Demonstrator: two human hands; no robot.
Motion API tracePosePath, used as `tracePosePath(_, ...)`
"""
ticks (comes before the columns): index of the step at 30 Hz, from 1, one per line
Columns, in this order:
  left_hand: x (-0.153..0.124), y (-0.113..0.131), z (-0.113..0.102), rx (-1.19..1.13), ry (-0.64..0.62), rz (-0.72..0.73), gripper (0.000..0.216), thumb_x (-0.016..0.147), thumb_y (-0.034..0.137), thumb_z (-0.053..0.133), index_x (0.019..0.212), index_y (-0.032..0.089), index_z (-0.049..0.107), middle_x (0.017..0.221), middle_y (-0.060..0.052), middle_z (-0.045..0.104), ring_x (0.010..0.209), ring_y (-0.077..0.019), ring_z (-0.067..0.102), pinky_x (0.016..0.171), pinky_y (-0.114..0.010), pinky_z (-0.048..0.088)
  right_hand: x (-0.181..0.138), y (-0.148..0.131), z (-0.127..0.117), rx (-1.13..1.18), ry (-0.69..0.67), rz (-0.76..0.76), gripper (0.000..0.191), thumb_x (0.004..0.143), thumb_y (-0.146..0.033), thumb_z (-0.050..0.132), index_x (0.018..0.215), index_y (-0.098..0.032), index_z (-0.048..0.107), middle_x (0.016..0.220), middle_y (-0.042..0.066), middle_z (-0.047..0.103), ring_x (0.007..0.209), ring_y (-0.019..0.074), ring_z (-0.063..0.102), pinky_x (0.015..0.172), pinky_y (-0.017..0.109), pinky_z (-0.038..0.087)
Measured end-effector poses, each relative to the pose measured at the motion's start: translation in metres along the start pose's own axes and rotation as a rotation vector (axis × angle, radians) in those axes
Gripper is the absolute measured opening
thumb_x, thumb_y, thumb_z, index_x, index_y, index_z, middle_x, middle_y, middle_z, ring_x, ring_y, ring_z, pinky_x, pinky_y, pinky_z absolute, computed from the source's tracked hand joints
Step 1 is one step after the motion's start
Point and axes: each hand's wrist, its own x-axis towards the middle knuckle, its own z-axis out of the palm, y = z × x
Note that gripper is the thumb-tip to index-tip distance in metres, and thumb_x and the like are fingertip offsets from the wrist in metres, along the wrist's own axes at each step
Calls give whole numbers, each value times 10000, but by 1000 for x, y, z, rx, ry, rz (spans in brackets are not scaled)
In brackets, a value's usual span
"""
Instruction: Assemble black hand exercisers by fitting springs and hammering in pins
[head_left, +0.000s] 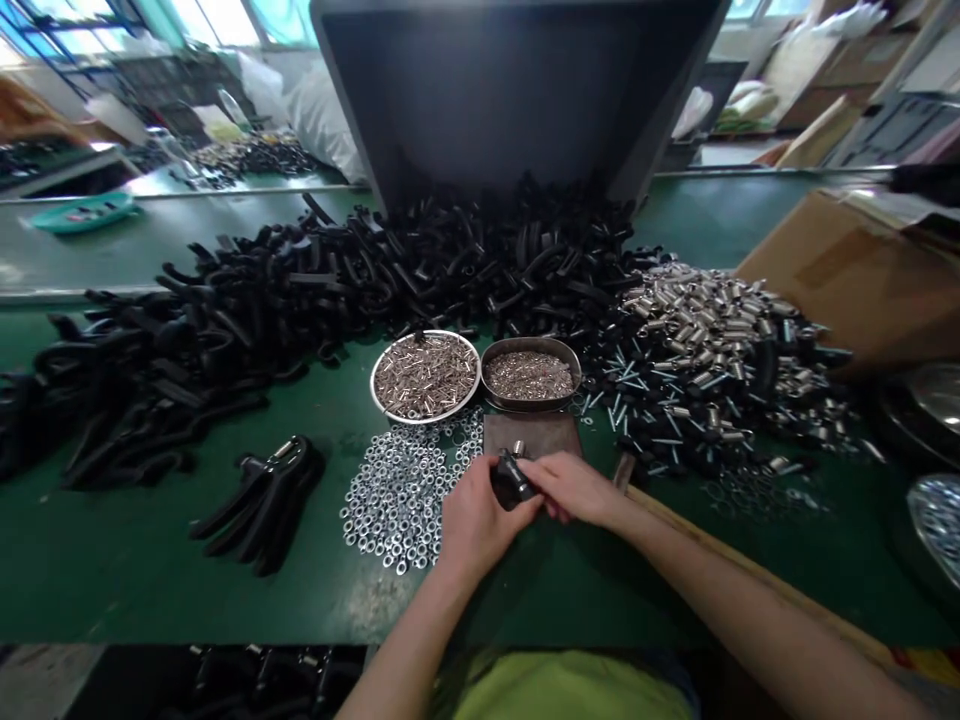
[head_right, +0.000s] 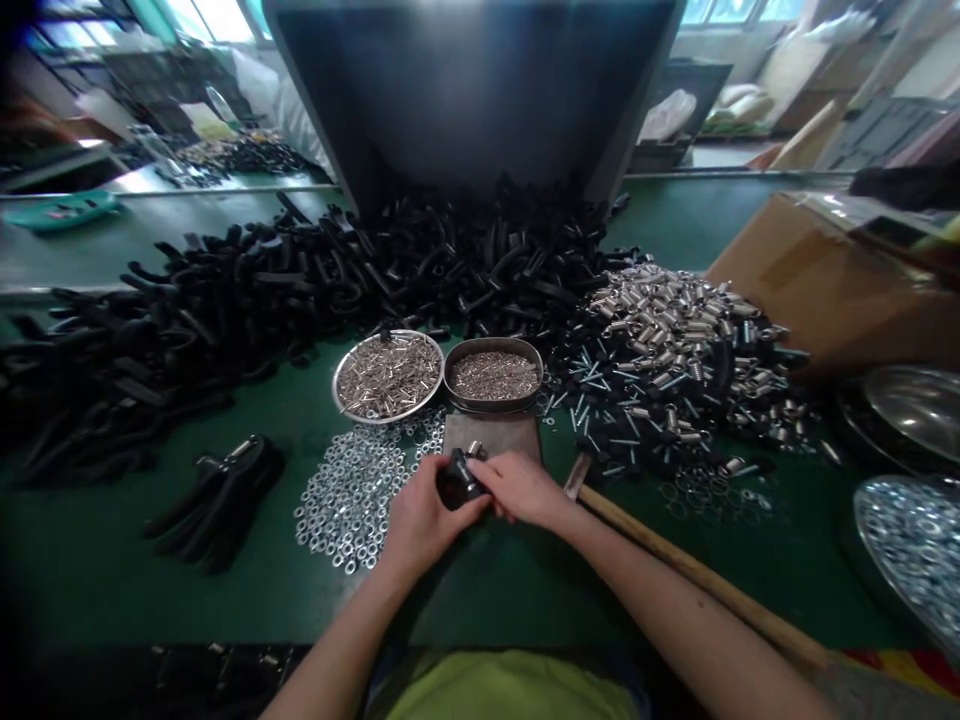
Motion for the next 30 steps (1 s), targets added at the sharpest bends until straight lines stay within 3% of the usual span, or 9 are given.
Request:
tracePosePath(4,6,3,0,232,15,211,479,637,443,718,1000,182,548,983,-85,623,950,-281,565,826,-423,451,44,-28,-24,-245,199,-247,146,849,-242,533,781,-179,646,777,30,655,754,160,581,726,281,419)
tracePosePath(7,7,5,4,271,15,247,502,624,431,729,1021,174,561,1026,-92,595,984,-283,527,862,-437,433,85,-56,-17,-392,297,-385,148,868,-196,519,873,-181,666,979,65,635,985,196,516,892,322,364)
tracePosePath(11,6,3,7,237,2,240,541,629,428,731,1068,168,554,1064,-95,576,990,-278,511,861,-434,431,125,-81,1,-551,333,-487,203,896,-181,470,888,-176,673,1022,101,601,1057,226,444,885,341,372)
tracePosePath(14,6,0,7,216,-4,247,561,617,434,746,1075,176,552,1068,-91,573,987,-278,509,855,-438,428,137,-89,8,-623,319,-523,225,892,-137,448,846,-154,667,1012,128,600,1053,239,441,862,348,383)
tracePosePath(20,8,0,7,193,6,239,547,586,415,768,1039,181,570,1033,-77,572,975,-271,502,846,-431,424,136,-91,6,-602,343,-523,186,875,-107,457,882,-120,643,993,154,622,1027,255,486,856,357,382)
tracePosePath(23,9,1,8,181,4,237,524,589,402,763,1028,179,580,1028,-75,572,978,-270,501,848,-426,425,127,-88,1,-505,393,-503,200,887,-130,459,1020,-142,608,960,106,648,959,217,548,829,325,399)
tracePosePath(26,10,1,8,187,9,243,520,585,389,765,1021,169,587,1012,-76,575,971,-270,504,842,-422,427,101,-78,-7,-380,398,-496,220,917,-182,436,1084,-187,578,909,30,679,858,149,603,784,264,422)
tracePosePath(30,11,1,6,198,17,258,483,580,387,767,978,173,599,981,-73,576,950,-267,510,821,-412,433,51,-43,-15,-273,371,-465,169,910,-256,462,891,-191,617,792,-2,679,742,130,610,712,251,437)
